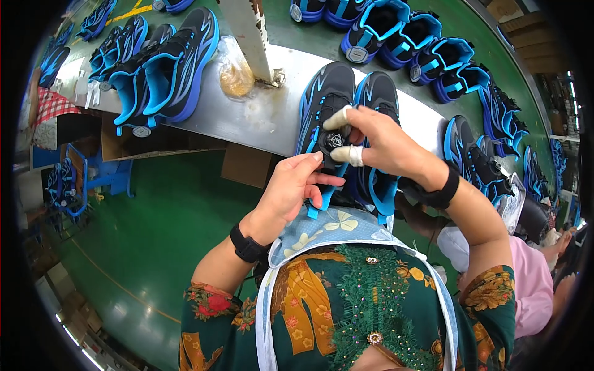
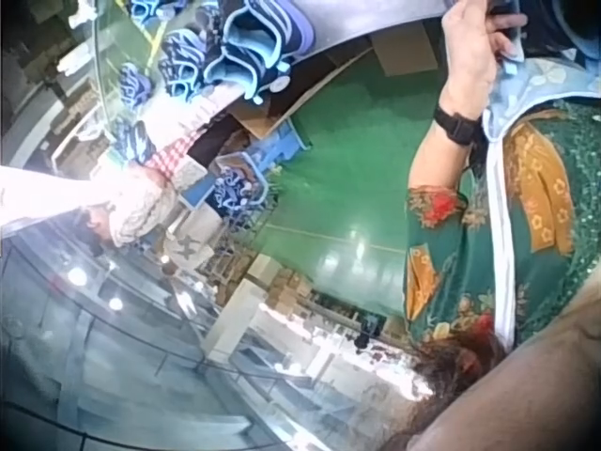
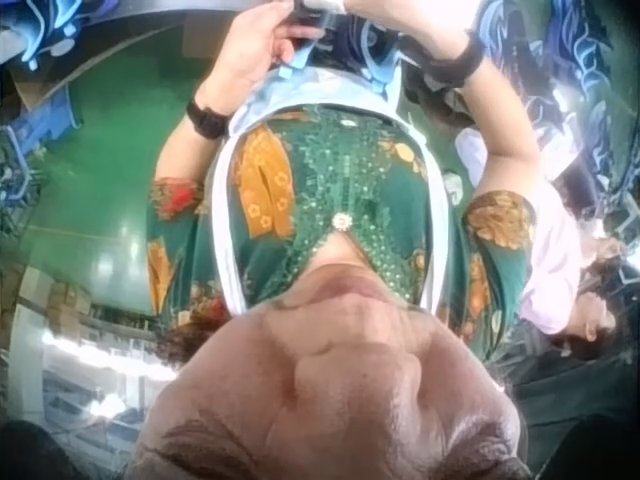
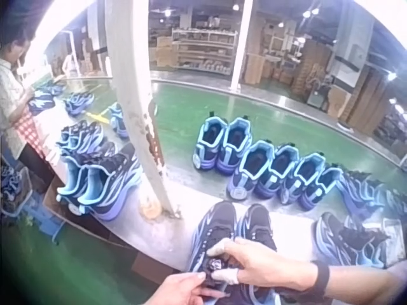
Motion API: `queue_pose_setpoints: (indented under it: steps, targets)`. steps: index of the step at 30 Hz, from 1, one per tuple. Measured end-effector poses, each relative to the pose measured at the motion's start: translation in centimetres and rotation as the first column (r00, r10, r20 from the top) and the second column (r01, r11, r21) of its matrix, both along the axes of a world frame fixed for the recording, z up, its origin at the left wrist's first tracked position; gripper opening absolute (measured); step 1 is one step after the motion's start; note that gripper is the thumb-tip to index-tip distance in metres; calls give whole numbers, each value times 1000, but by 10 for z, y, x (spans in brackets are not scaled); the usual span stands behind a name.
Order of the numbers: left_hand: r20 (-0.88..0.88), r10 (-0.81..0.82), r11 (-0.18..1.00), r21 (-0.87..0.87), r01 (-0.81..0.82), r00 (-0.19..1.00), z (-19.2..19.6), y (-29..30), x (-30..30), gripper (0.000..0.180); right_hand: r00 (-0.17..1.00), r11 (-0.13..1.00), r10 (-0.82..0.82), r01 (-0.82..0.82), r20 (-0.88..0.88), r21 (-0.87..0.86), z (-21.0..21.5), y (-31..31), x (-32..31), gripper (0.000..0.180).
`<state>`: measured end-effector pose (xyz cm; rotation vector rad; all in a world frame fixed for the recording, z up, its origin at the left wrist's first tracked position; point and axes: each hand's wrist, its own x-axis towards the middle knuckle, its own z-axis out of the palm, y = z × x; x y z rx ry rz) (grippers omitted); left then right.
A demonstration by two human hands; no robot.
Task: Cleaning and polishing shoes on an assembly line using a cloth.
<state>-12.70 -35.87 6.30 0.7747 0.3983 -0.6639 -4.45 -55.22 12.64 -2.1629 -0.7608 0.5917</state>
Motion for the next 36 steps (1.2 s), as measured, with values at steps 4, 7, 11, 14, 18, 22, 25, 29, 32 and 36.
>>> queue_pose_setpoints:
  steps: [4,7,11,14,18,22,25,29,32,36]
  targets:
    - [15,1,1000,21,-1,1000,3,-3,-1,30,999,998,-33,32,12,47,0,-7,-3,33]
    - [60,-30,999,46,27,998,7,-3,0,29,983,1000,-14,14,185,-2,-5,-4,-8,31]
    - [94,-83,984,167,66,992,3,-3,-2,31,875,997,58,-23,480,-78,-14,-1,-13,22]
    - [306,-273,798,602,36,912,24,-7,-10,29,998,997,59,-58,17,-42,7,-17,2,38]
    - [549,-519,580,789,-201,655,47,-4,-30,43,955,970,-73,135,288,-202,38,-57,66,47]
    - [209,-893,221,975,-17,398,67,-57,2,86,758,761,-161,503,632,-409,11,-71,137,65]
    - [128,-927,130,991,-17,351,52,-74,6,93,692,559,-56,619,720,-551,-55,-39,174,35]
    - [5,-941,86,970,226,340,61,-60,21,89,585,702,-151,631,797,-330,-80,-77,175,21]
    - [-72,-964,80,838,540,254,73,-34,52,97,648,762,-192,572,737,-304,-49,-142,150,41]
    - [-124,-991,-129,798,589,-49,96,-20,72,99,654,632,-160,643,739,-432,-59,-259,135,58]
